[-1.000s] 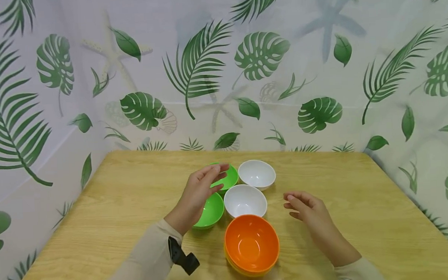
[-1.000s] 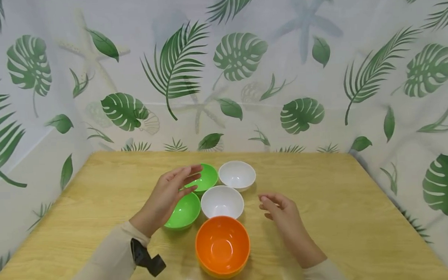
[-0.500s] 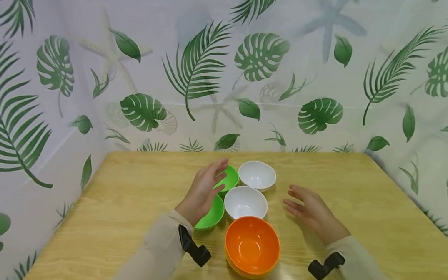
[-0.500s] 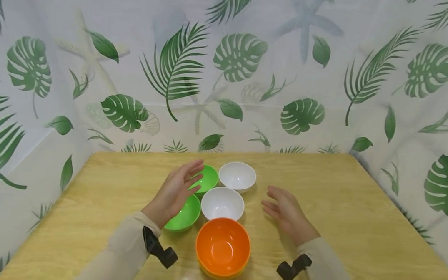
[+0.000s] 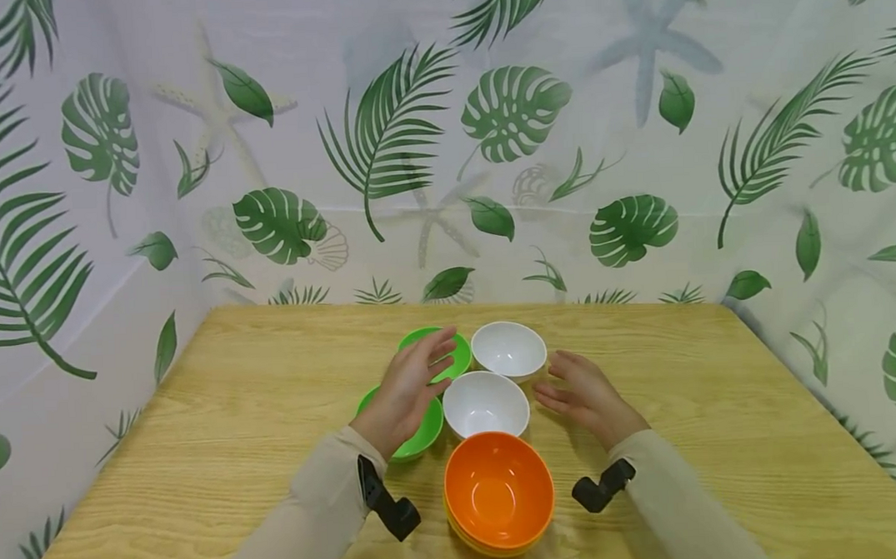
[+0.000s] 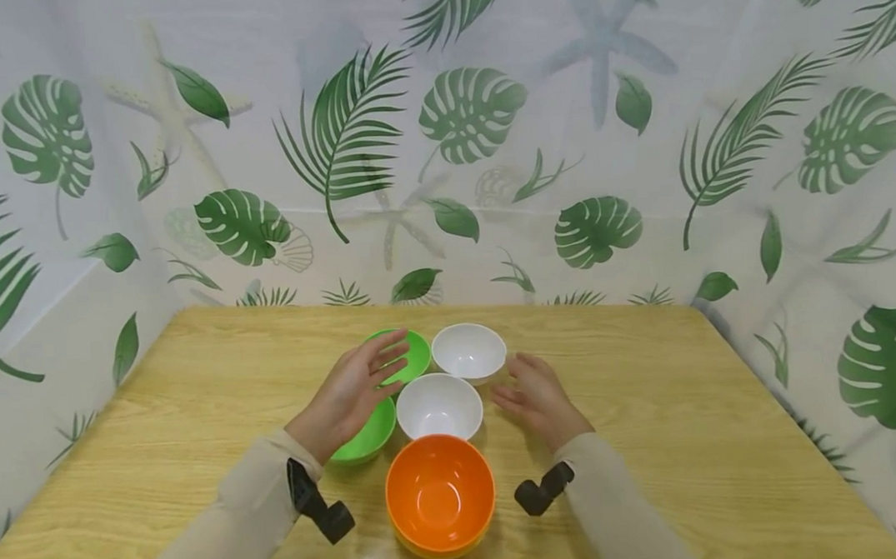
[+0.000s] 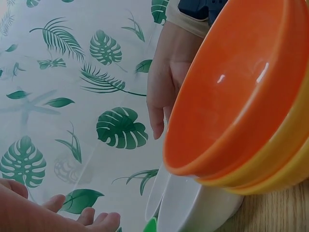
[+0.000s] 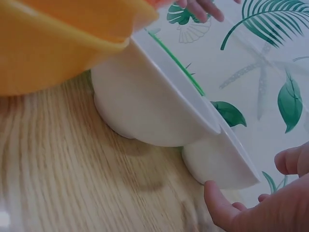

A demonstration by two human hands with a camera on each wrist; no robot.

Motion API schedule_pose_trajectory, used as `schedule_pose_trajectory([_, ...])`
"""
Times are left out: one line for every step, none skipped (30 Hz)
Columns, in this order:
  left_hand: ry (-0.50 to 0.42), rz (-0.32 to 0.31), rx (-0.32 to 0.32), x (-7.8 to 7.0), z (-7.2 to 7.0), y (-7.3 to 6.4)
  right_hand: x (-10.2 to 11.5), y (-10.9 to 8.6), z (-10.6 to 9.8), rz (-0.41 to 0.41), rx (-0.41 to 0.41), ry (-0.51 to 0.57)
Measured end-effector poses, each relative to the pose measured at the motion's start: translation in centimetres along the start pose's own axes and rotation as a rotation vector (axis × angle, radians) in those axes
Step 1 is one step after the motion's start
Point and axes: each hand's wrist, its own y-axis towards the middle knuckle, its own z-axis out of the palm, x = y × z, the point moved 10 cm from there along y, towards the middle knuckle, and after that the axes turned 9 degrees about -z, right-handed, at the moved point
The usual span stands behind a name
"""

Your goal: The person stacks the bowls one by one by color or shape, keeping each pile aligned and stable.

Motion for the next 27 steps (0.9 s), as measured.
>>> schedule_pose_trajectory([0.0,-0.004,0.002,0.1,0.0,0.0,0.0,0.2,0.2,-0.003,0.003,-0.012])
schedule_pose_trajectory([0.0,-0.006,0.004,0.1,0.0,0.0,-0.1,0.4,0.3,-0.01,0.006,-0.024])
schedule_pose_trajectory([-0.001,-0.009,0.007,0.2,0.1,0.1,-0.1,0.6,0.4,-0.015,0.007,-0.038])
schedule_pose_trajectory([0.0,-0.01,0.011,0.2,0.1,0.1,-0.1,0.8,0.4,-0.02,0.004,-0.05])
schedule_pose_trajectory([0.0,-0.013,0.014,0.3,0.2,0.2,-0.2,1.0,0.4,-0.026,0.004,-0.065])
schedule_pose_trajectory([0.0,-0.015,0.016,0.3,0.3,0.2,-0.2,1.1,0.3,-0.031,0.001,-0.08])
schedule_pose_trajectory([0.004,-0.017,0.017,0.2,0.4,0.2,-0.2,1.2,0.3,-0.034,0.001,-0.085])
schedule_pose_trajectory([0.008,-0.019,0.015,0.2,0.4,0.2,-0.2,1.3,0.4,-0.037,0.001,-0.096])
schedule_pose_trajectory([0.012,-0.022,0.011,0.1,0.4,0.2,-0.2,1.4,0.4,-0.04,0.006,-0.105])
schedule_pose_trajectory([0.015,-0.024,0.006,0.1,0.5,0.2,-0.3,1.5,0.5,-0.04,0.009,-0.111])
schedule_pose_trajectory([0.017,-0.027,0.001,0.0,0.5,0.2,-0.3,1.6,0.7,-0.037,0.012,-0.114])
schedule_pose_trajectory([0.017,-0.028,-0.003,0.0,0.5,0.2,-0.4,1.7,0.8,-0.036,0.016,-0.118])
schedule_pose_trajectory([0.017,-0.028,-0.003,0.0,0.5,0.2,-0.6,1.7,0.9,-0.034,0.019,-0.121])
schedule_pose_trajectory([0.016,-0.03,-0.002,0.0,0.6,0.2,-0.7,1.8,0.9,-0.033,0.019,-0.126])
schedule_pose_trajectory([0.014,-0.03,0.001,0.0,0.6,0.2,-0.9,1.9,0.9,-0.032,0.019,-0.126])
schedule_pose_trajectory([0.012,-0.032,0.002,0.0,0.7,0.2,-1.0,2.0,0.9,-0.031,0.016,-0.125])
schedule_pose_trajectory([0.012,-0.032,0.006,0.0,0.7,0.3,-1.1,2.1,0.8,-0.031,0.014,-0.125])
schedule_pose_trajectory([0.01,-0.032,0.01,0.1,0.8,0.3,-1.3,2.2,0.8,-0.031,0.01,-0.126])
schedule_pose_trajectory([0.012,-0.033,0.012,0.2,0.8,0.3,-1.4,2.3,0.7,-0.033,0.001,-0.124])
schedule_pose_trajectory([0.012,-0.037,0.013,0.2,0.8,0.3,-1.5,2.3,0.6,-0.035,-0.005,-0.122])
schedule_pose_trajectory([0.016,-0.037,0.015,0.3,0.8,0.4,-1.6,2.4,0.6,-0.038,-0.009,-0.121])
schedule_pose_trajectory([0.018,-0.039,0.014,0.4,0.7,0.4,-1.7,2.5,0.6,-0.04,-0.007,-0.12])
schedule_pose_trajectory([0.022,-0.038,0.016,0.5,0.7,0.4,-1.8,2.5,0.6,-0.041,-0.009,-0.118])
schedule_pose_trajectory([0.023,-0.039,0.015,0.5,0.7,0.4,-1.9,2.5,0.6,-0.044,-0.009,-0.115])
schedule_pose_trajectory([0.026,-0.038,0.016,0.6,0.7,0.5,-1.9,2.6,0.6,-0.048,-0.007,-0.115])
schedule_pose_trajectory([0.027,-0.039,0.016,0.6,0.7,0.5,-1.9,2.6,0.7,-0.051,-0.003,-0.114])
schedule_pose_trajectory([0.029,-0.039,0.015,0.6,0.7,0.5,-1.9,2.6,0.7,-0.053,-0.001,-0.111])
